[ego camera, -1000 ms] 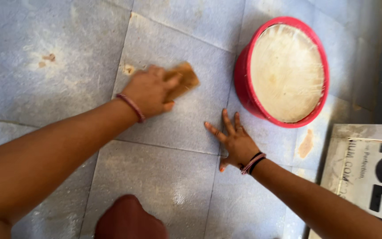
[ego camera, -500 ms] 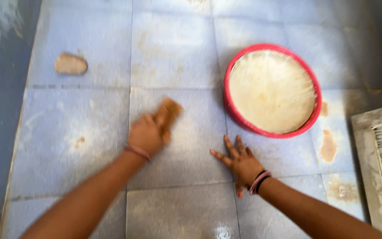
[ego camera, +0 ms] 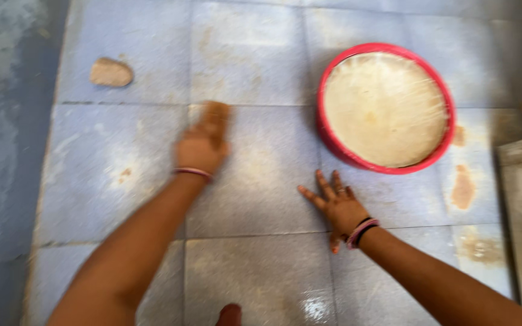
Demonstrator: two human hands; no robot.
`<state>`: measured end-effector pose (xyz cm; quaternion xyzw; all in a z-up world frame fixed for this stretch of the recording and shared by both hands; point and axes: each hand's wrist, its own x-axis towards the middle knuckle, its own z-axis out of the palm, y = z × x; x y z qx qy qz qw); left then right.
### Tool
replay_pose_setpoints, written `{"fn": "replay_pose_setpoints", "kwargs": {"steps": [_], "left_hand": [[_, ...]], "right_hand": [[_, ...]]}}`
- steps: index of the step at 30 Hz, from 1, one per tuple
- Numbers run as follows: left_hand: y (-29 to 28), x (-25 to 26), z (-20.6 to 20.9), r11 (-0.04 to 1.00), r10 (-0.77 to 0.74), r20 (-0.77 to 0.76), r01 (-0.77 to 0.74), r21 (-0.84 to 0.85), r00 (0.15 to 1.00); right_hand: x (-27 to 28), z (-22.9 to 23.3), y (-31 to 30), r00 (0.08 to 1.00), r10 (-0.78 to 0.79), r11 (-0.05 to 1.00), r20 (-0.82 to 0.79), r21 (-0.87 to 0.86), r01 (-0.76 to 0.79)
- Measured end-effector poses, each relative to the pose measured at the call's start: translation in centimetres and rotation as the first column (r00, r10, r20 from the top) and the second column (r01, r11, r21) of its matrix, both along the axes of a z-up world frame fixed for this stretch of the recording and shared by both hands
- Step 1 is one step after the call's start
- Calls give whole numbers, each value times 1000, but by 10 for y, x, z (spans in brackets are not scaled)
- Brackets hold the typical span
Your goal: The person scrubs a tiled floor using a sponge and a red bucket of water. They repeatedly dip the sponge into the bucket and scrub various sections of the floor, including corners and areas near a wall. The person also uses a metal cup to pour water onto the floor during the cleaning process.
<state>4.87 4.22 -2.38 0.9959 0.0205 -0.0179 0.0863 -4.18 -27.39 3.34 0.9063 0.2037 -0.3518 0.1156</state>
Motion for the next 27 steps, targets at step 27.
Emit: {"fn": "replay_pose_setpoints", "kwargs": {"steps": [27], "left_hand": [[-7,-101,-8,804,-576,110,586,-99,810]], "right_hand": [[-4,6,6,997,-71,997,26,-12,71]]}}
